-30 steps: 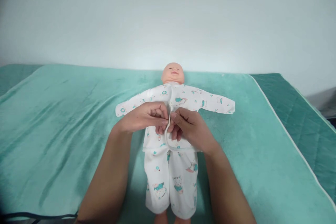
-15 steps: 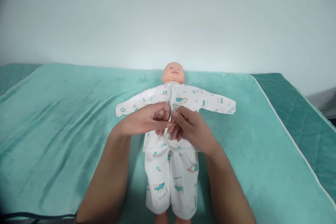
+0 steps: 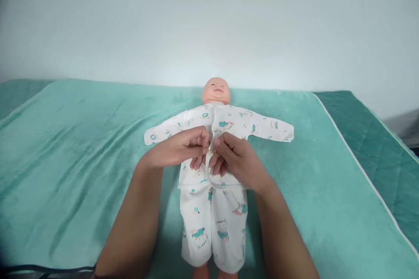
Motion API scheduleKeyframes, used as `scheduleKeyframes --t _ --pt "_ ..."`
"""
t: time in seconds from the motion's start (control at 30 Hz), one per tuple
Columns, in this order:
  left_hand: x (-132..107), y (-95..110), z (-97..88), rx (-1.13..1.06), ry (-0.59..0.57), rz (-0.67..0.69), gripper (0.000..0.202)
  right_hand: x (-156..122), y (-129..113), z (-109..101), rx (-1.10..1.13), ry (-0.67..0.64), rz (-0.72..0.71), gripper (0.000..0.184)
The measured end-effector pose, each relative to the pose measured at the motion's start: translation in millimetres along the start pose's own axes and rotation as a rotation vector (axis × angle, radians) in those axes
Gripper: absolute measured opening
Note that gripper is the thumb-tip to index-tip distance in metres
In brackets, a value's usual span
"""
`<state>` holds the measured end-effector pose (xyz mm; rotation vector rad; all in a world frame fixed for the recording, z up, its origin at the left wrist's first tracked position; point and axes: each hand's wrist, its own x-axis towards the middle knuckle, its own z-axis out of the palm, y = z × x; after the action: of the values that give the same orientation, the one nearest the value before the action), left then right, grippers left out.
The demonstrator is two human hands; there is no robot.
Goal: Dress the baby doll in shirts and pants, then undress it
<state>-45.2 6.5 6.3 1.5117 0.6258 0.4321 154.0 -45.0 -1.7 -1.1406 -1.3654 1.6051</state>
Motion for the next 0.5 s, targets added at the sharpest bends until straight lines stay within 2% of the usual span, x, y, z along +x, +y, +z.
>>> scheduleKeyframes --t 0.2,0.5 --pt "0.9 0.9 2.0 -0.034 0.021 -0.046 0.014 0.3 0.6 0.5 -0.005 0.004 0.001 0.038" --pt "-3.1 4.0 -2.0 0.000 -0.098 -0.141 0.017 -2.3 1.6 -4.2 -0.053 -0.025 -0.008 0.038"
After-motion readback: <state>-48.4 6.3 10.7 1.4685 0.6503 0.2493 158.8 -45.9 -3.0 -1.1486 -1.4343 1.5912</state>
